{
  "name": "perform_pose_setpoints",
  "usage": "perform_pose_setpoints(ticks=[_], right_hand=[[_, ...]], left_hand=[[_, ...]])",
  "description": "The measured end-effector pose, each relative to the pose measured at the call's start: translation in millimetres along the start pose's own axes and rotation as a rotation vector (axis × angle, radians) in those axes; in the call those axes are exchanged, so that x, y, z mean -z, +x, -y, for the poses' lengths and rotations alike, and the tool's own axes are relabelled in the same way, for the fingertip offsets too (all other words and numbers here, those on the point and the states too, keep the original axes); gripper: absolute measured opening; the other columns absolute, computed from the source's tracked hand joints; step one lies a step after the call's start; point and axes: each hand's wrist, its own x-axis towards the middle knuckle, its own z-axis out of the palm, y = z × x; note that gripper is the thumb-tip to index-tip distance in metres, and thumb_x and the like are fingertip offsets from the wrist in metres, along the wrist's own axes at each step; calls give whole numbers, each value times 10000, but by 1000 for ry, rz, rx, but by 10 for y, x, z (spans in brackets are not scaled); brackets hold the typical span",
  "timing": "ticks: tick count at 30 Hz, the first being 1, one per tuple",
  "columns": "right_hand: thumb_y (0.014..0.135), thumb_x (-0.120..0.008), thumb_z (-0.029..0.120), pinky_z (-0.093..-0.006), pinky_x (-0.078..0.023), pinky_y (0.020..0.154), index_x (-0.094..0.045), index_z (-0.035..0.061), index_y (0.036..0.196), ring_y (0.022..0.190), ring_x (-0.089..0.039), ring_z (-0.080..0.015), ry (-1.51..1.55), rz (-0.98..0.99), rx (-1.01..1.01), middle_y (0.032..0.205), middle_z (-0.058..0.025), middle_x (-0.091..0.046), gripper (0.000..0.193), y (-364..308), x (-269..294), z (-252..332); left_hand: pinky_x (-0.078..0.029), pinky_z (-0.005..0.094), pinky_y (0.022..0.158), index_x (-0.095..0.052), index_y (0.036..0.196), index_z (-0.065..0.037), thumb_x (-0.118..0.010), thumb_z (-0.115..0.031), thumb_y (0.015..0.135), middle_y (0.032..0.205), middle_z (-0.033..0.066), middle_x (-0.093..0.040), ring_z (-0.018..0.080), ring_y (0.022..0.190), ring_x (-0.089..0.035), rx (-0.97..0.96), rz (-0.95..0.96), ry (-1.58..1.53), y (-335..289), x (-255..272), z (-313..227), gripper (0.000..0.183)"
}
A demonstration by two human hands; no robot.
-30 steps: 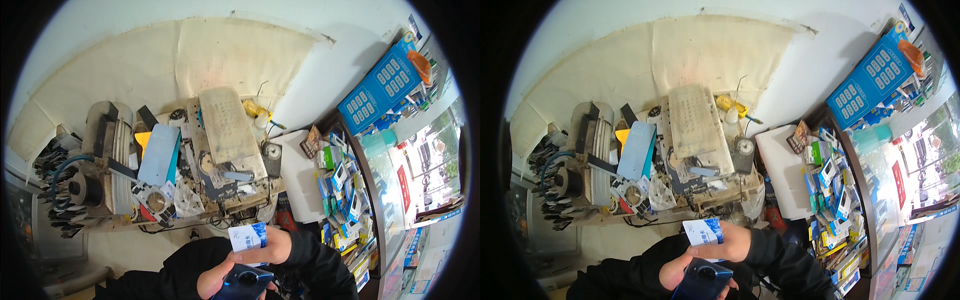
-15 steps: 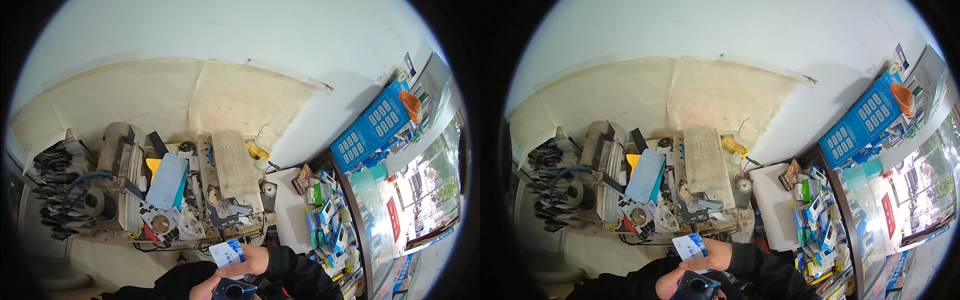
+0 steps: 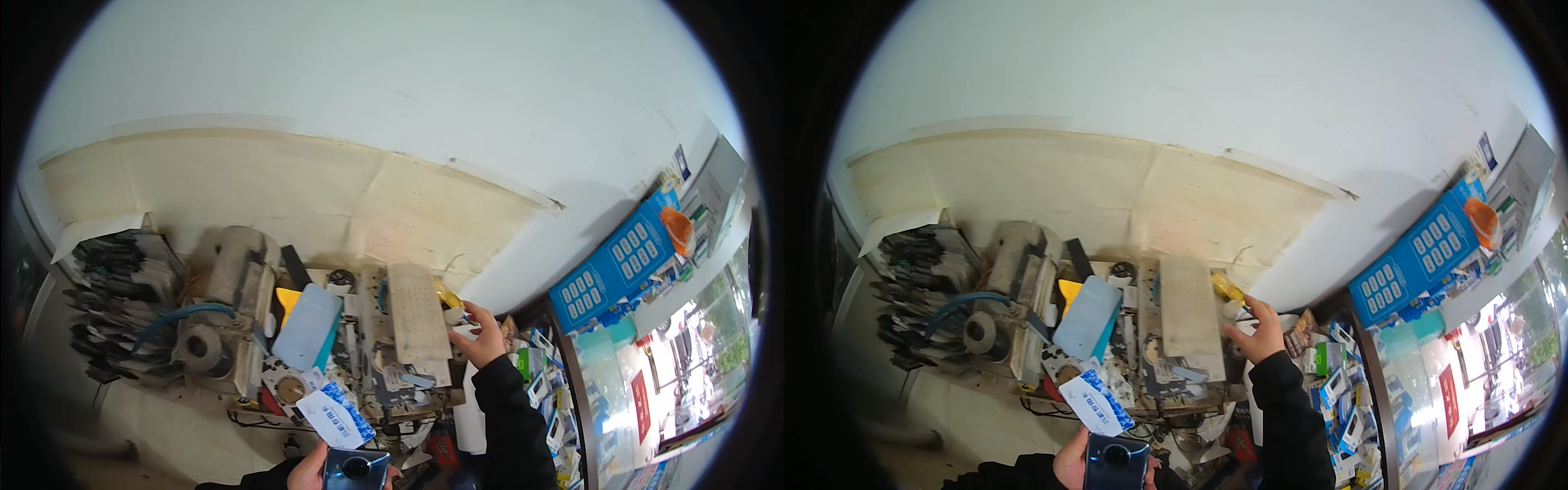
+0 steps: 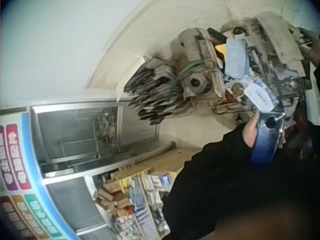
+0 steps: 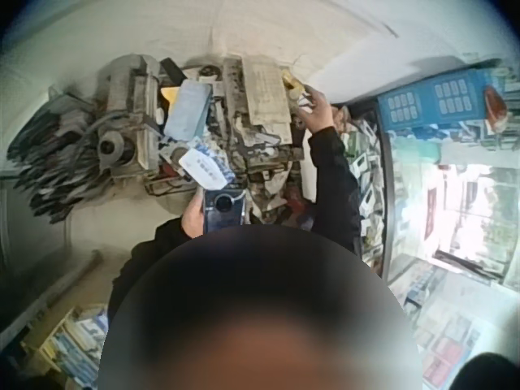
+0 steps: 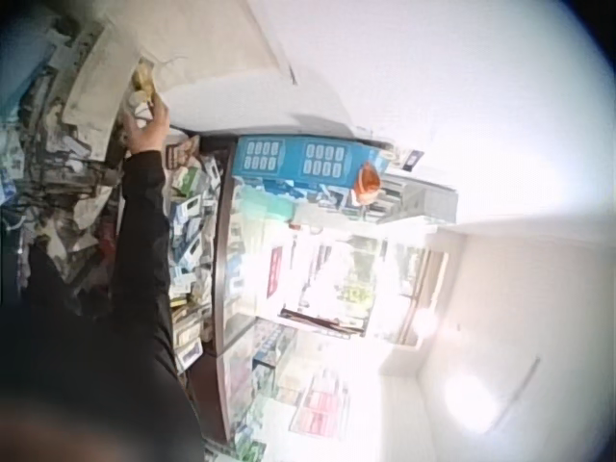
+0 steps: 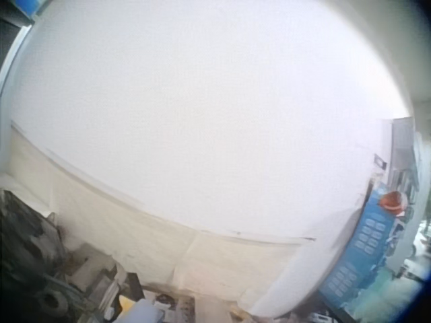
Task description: The person holds a blue smartphone and applies a small amount of adhesive from a bottle to the back of the device. They then press a white card against the adhesive area and rub it to spread the substance. The person continues to rub the card on the phone's back and then removes the card, leaving the adhesive applied.
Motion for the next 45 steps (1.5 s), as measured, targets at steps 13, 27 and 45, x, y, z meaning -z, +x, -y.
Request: perform_pose_setpoints(ticks=[13, 27, 45], right_hand=[[875, -689, 70, -361, -520, 903, -310, -1, 1502, 1002, -649, -221, 571, 144, -34, 1104, -101, -620, 736, -627, 619, 1141], [724, -805, 76, -366, -531, 746, -655, -55, 1177, 866, -672, -334, 207, 548, 168, 1017, -208, -677, 495, -1242, 836, 2406], [755, -808, 96, -347, -533, 675, -659, -56, 1170, 785, -670, -338, 136, 627, 210, 959, -207, -659, 466, -1172, 811, 2690]], left_hand=[[-451, 504, 1010, -402, 1473, -51, -385, -681, 967, 1346, 185, -558, 353, 1170, -583, -2, 139, -64, -87, 178, -74, 808], [-435, 509, 1045, -385, 1465, -14, -466, -675, 929, 1361, 239, -543, 374, 1197, -575, 21, -278, -125, -210, -64, 137, 854], [-418, 524, 1075, -341, 1487, -49, -553, -517, 965, 1428, 217, -481, 395, 1240, -542, -22, -271, -86, -334, 110, 121, 732]])
